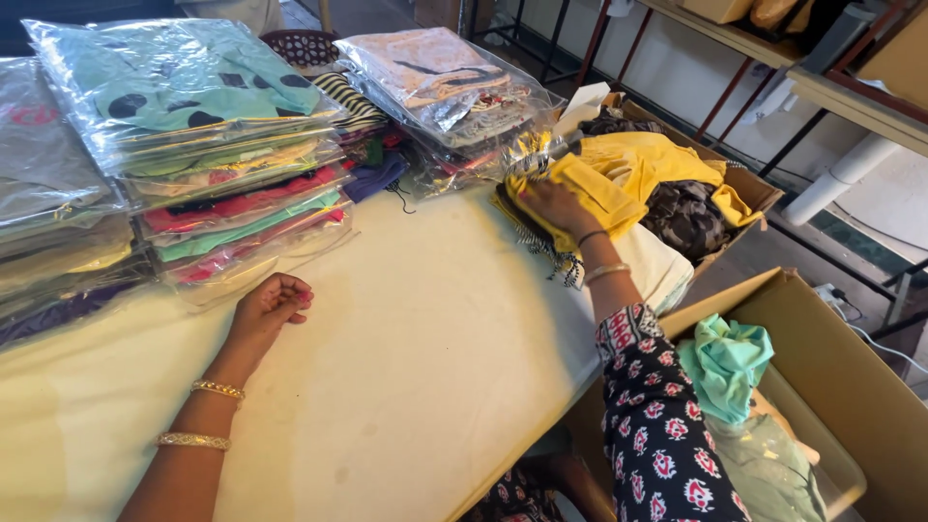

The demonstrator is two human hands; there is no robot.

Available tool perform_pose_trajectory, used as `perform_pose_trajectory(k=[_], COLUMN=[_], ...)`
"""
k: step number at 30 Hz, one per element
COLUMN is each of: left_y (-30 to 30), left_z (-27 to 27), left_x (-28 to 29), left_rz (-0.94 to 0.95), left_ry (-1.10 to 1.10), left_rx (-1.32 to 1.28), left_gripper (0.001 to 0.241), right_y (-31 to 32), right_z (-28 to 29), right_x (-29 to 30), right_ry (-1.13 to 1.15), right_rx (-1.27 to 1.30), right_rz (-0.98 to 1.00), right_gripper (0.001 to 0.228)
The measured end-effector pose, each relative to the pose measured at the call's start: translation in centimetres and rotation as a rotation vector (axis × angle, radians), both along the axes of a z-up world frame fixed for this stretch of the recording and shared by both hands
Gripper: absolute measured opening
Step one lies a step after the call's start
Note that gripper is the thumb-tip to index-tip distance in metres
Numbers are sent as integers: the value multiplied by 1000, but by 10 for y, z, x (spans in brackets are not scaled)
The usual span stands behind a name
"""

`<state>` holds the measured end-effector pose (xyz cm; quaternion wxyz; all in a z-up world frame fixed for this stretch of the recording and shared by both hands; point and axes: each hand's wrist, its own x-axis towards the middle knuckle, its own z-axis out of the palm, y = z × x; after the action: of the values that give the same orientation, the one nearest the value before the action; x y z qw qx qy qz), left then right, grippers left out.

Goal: The person folds a pair of yellow shorts and a pair of grey shorts on a table. They smooth out the fabric, fold the legs, and then fold the shorts in half before stacking them.

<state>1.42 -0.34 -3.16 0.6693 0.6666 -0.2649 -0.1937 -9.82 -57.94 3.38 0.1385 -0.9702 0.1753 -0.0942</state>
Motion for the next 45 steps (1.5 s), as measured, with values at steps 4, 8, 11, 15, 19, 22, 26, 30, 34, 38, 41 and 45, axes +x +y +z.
perform_pose_trajectory(k=[4,8,11,15,19,22,26,30,34,38,41,45], left_y=[3,0,0,1,0,-1,0,1,2,2,1,1], left_z=[-1,-3,-1,3,-1,-2,-6,2,2,4,7,7], left_x=[1,-1,-2,-5,-4,-3,0,-5,-7,-7,-10,-12], left_rz=[8,-8,10,24,7,24,26,25,16,-2,8,56], left_ry=[3,16,-1,0,-11,-20,-16,-10,-23,-10,-17,-47], left_rx=[17,17,36,50,41,50,54,39,64,46,54,115], left_gripper=[14,13,13,13,13,11,12,13,12,13,14,14], right_y=[22,30,72,98,29,-9,-36,-21,-44,-30,-54,-90], right_z=[-3,1,36,43,-3,-22,-48,-32,-48,-26,-49,-71], right_x=[-11,-26,-55,-93,-122,-144,-118,-90,-75,-87,-91,-113], right_ry=[73,60,30,-107,-337,-477,-684,-711,-790,-834,-737,-923], right_rx=[-50,-145,-233,-331,-184,143,500,653,507,521,630,422], right_rz=[106,127,81,58,-319,-432,-374,-454,-293,-132,-240,-434], right_gripper=[67,59,58,72,71,70,80,96,101,98,90,60])
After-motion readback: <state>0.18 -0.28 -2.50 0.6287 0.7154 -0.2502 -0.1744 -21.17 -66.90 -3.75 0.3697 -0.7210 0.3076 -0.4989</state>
